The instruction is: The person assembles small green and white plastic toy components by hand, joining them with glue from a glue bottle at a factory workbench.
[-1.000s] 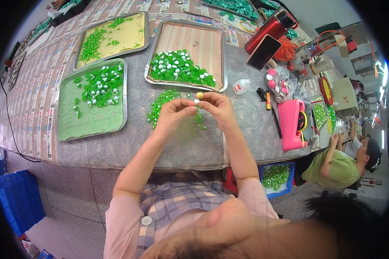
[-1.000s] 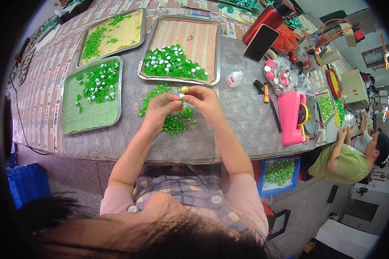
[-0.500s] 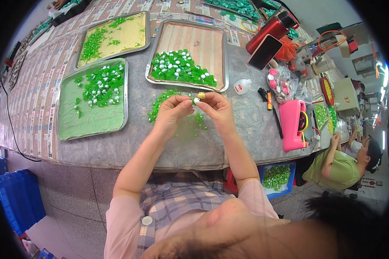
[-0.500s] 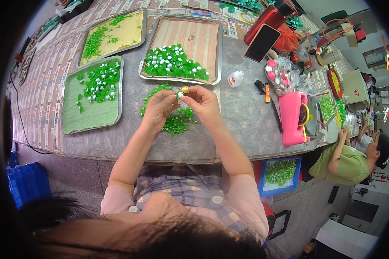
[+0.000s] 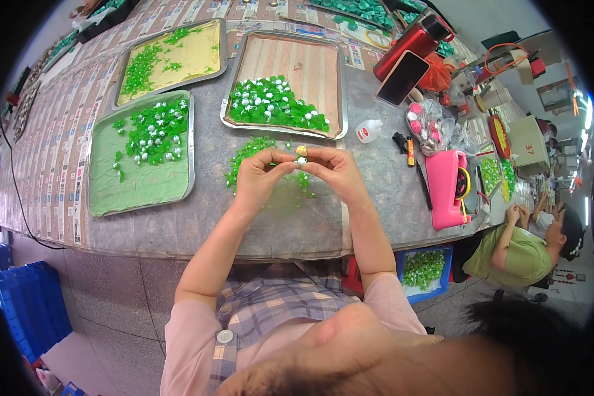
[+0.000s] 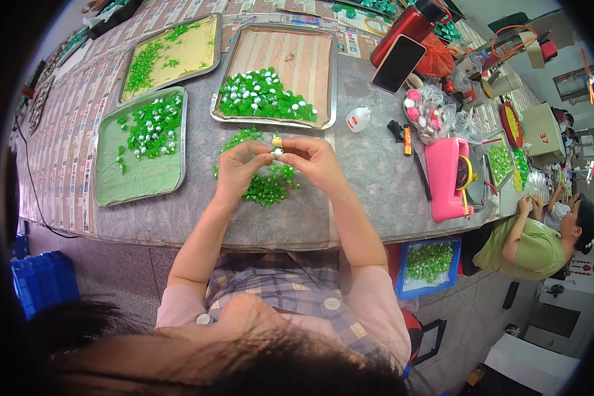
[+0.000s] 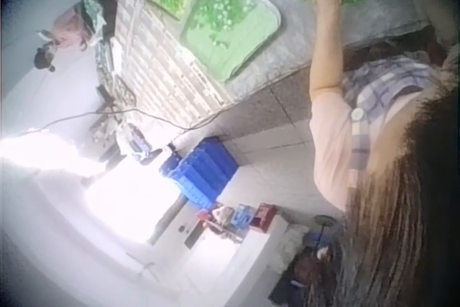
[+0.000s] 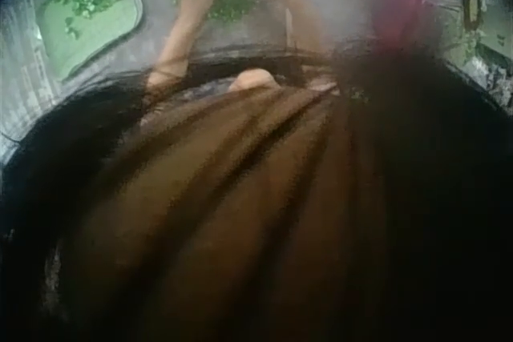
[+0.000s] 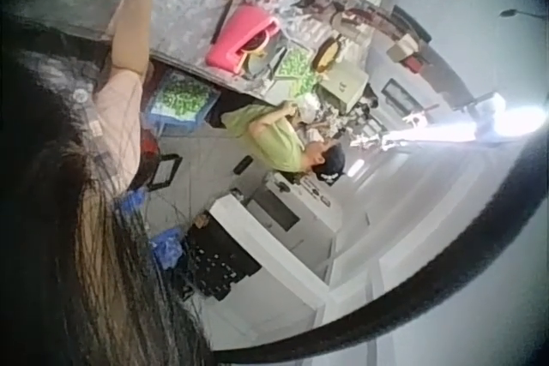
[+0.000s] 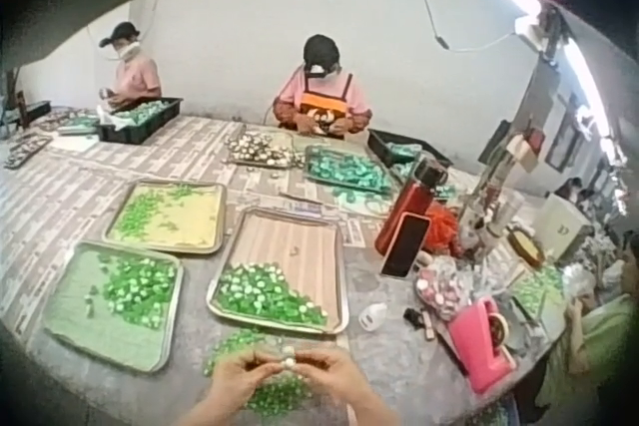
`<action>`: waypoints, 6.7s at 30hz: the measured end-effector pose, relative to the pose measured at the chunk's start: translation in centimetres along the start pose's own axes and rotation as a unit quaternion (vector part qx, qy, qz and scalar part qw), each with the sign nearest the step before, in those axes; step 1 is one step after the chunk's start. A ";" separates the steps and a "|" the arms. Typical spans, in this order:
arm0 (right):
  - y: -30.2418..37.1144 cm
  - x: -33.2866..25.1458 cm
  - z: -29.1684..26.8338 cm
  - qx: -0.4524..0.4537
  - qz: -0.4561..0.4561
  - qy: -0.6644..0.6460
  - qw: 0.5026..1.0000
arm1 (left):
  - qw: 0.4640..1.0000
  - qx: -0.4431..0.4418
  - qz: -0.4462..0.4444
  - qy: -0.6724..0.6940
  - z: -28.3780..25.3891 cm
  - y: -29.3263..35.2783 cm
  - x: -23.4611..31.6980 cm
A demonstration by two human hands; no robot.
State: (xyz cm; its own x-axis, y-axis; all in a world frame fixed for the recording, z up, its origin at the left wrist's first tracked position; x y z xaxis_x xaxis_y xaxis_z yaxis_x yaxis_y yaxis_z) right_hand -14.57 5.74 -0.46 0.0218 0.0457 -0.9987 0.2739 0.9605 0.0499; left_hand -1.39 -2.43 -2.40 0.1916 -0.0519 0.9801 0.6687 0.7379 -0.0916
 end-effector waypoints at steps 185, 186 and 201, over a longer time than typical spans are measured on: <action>-1.3 -1.5 0.8 0.023 -0.056 0.102 0.993 | 0.939 0.018 -0.127 0.318 0.0 -0.3 0.0; -1.3 -1.0 0.8 0.029 -0.018 -0.015 0.999 | 0.940 0.018 -0.127 0.317 0.0 -0.3 -0.1; -1.0 -0.5 0.8 0.008 -0.011 -0.104 0.994 | 0.943 0.005 -0.110 0.313 -0.1 -0.3 0.0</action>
State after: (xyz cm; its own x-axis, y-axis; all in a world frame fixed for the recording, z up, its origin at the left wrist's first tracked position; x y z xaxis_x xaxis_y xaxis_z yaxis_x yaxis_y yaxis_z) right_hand -14.11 4.50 0.01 0.2139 -0.0340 -0.9763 0.2922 0.9558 0.0307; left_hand -1.49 -2.68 -2.35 0.4385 -0.5886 0.6792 0.7348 0.6700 0.1062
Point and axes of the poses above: each hand's wrist, its own y-axis away from the middle knuckle, its own z-axis out of the palm, x = y × z, the point moved 2 cm from there along -y, towards the middle knuckle, and after that the axes turned 2 degrees about y, right-handed, at the moved point
